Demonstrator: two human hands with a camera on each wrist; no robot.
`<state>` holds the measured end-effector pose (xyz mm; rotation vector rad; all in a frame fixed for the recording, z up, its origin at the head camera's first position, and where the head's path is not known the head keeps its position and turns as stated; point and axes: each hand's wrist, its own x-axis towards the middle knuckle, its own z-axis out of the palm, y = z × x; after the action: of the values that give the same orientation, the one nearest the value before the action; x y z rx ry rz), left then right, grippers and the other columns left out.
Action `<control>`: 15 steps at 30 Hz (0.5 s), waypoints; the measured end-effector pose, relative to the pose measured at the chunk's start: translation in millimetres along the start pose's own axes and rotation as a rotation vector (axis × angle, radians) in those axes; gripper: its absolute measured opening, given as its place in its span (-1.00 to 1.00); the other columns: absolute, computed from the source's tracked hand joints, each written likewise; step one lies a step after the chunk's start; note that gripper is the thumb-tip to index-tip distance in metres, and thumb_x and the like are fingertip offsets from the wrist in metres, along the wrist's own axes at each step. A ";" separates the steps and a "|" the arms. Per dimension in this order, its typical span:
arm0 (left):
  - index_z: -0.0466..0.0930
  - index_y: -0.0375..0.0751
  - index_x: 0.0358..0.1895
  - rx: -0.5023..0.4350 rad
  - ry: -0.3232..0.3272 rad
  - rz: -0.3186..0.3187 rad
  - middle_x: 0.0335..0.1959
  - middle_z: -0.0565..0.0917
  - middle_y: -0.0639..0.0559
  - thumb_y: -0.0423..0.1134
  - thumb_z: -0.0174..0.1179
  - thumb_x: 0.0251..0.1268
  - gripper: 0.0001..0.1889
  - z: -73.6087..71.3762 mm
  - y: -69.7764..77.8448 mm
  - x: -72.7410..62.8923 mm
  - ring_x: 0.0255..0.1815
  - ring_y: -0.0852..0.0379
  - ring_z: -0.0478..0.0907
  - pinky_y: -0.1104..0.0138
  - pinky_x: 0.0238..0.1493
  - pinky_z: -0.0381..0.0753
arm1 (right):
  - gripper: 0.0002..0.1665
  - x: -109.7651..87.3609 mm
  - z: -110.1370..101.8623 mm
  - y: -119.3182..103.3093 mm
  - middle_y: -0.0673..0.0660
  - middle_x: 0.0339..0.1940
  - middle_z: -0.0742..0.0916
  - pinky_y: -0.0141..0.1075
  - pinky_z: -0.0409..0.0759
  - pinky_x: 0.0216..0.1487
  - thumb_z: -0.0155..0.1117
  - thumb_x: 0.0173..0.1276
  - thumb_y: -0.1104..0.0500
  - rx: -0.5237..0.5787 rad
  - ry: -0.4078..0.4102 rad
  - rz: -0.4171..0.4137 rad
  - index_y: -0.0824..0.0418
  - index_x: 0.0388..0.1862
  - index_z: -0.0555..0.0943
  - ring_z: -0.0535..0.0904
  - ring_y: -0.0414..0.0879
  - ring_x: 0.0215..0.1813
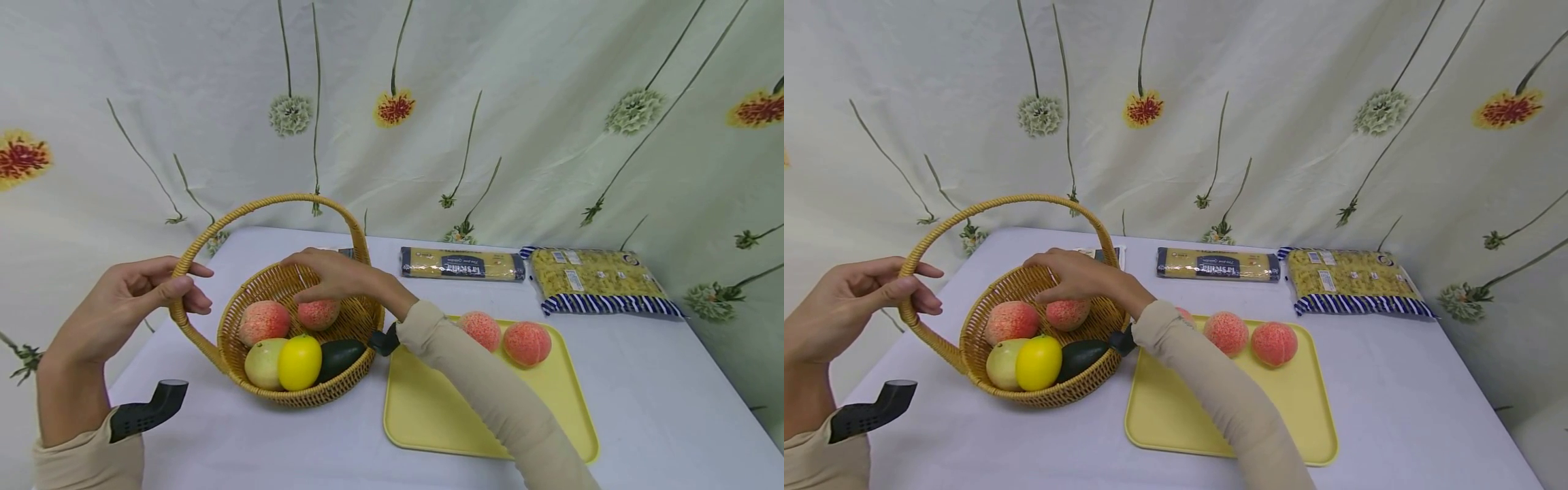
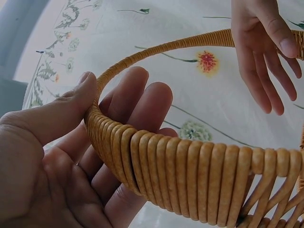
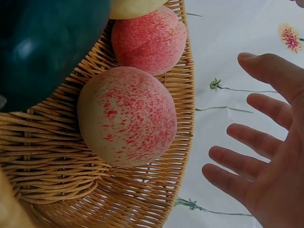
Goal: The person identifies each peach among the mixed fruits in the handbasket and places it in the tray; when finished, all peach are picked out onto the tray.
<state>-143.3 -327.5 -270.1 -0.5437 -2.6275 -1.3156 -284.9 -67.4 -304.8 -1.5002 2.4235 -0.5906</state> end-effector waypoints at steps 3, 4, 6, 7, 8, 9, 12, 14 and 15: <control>0.49 -0.36 0.03 -0.006 -0.002 0.001 -0.42 0.72 -0.15 -0.46 -0.06 0.45 -0.79 -0.2 -0.3 0.1 -0.37 0.05 0.70 0.46 -0.19 0.55 | -0.28 2.9 1.0 0.5 0.07 0.43 0.40 -0.34 0.26 0.36 0.23 0.37 -0.01 -0.003 -0.006 0.008 0.12 0.45 0.28 0.26 -0.09 0.44; 0.49 -0.36 0.03 -0.009 -0.003 0.001 -0.42 0.72 -0.15 -0.46 -0.06 0.45 -0.79 -0.2 -0.5 0.1 -0.37 0.05 0.70 0.46 -0.19 0.55 | -0.28 3.8 1.5 1.1 0.07 0.43 0.40 -0.33 0.27 0.36 0.23 0.37 -0.01 0.000 -0.010 0.012 0.12 0.45 0.27 0.26 -0.09 0.44; 0.49 -0.36 0.03 -0.014 -0.004 0.002 -0.42 0.72 -0.15 -0.46 -0.06 0.45 -0.79 -0.4 -0.7 0.0 -0.37 0.06 0.70 0.46 -0.18 0.54 | -0.28 5.6 2.6 2.6 0.10 0.43 0.40 -0.32 0.27 0.36 0.23 0.37 0.01 0.006 -0.024 0.016 0.13 0.45 0.27 0.25 -0.08 0.44; 0.49 -0.36 0.03 -0.017 -0.005 0.001 -0.42 0.72 -0.15 -0.46 -0.06 0.45 -0.79 -0.4 -0.9 0.1 -0.37 0.06 0.70 0.46 -0.18 0.54 | -0.28 6.4 3.1 3.4 0.10 0.43 0.40 -0.31 0.27 0.36 0.23 0.37 0.00 0.007 -0.032 0.020 0.13 0.45 0.27 0.25 -0.07 0.44; 0.49 -0.36 0.03 -0.022 -0.006 0.001 -0.42 0.72 -0.15 -0.47 -0.06 0.45 -0.79 -0.5 -1.0 0.1 -0.37 0.05 0.69 0.46 -0.18 0.54 | -0.27 7.3 3.5 4.2 0.10 0.43 0.39 -0.31 0.26 0.37 0.23 0.37 0.00 0.004 -0.041 0.024 0.13 0.46 0.26 0.24 -0.08 0.45; 0.49 -0.37 0.03 -0.028 -0.007 0.000 -0.42 0.71 -0.16 -0.47 -0.06 0.45 -0.79 -0.5 -1.1 0.2 -0.37 0.05 0.69 0.46 -0.18 0.54 | -0.27 8.0 3.7 4.6 0.10 0.43 0.39 -0.30 0.25 0.37 0.23 0.38 0.00 0.003 -0.052 0.029 0.13 0.46 0.26 0.23 -0.08 0.45; 0.49 -0.38 0.03 -0.037 -0.006 0.000 -0.42 0.71 -0.16 -0.47 -0.06 0.45 -0.79 -0.6 -1.2 0.3 -0.37 0.06 0.70 0.47 -0.19 0.54 | -0.27 10.6 3.3 5.1 0.12 0.44 0.38 -0.27 0.22 0.40 0.23 0.38 0.02 -0.013 -0.079 0.035 0.14 0.46 0.25 0.22 -0.06 0.46; 0.49 -0.38 0.03 -0.040 -0.006 0.003 -0.42 0.71 -0.16 -0.48 -0.06 0.45 -0.79 -0.5 -1.2 0.4 -0.37 0.06 0.70 0.47 -0.19 0.54 | -0.26 12.6 2.6 4.9 0.11 0.44 0.38 -0.27 0.18 0.42 0.24 0.37 0.01 -0.025 -0.097 0.047 0.14 0.46 0.25 0.21 -0.06 0.47; 0.49 -0.38 0.03 -0.039 -0.006 0.005 -0.42 0.72 -0.16 -0.48 -0.06 0.45 -0.79 -0.3 -1.2 0.5 -0.37 0.06 0.70 0.47 -0.19 0.54 | -0.26 13.5 2.3 4.8 0.11 0.45 0.37 -0.26 0.17 0.43 0.24 0.37 0.02 -0.022 -0.106 0.053 0.14 0.46 0.25 0.21 -0.05 0.47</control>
<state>-144.2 -328.3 -270.7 -0.5603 -2.6091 -1.3681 -293.9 -78.1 -308.8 -1.4332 2.3880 -0.4626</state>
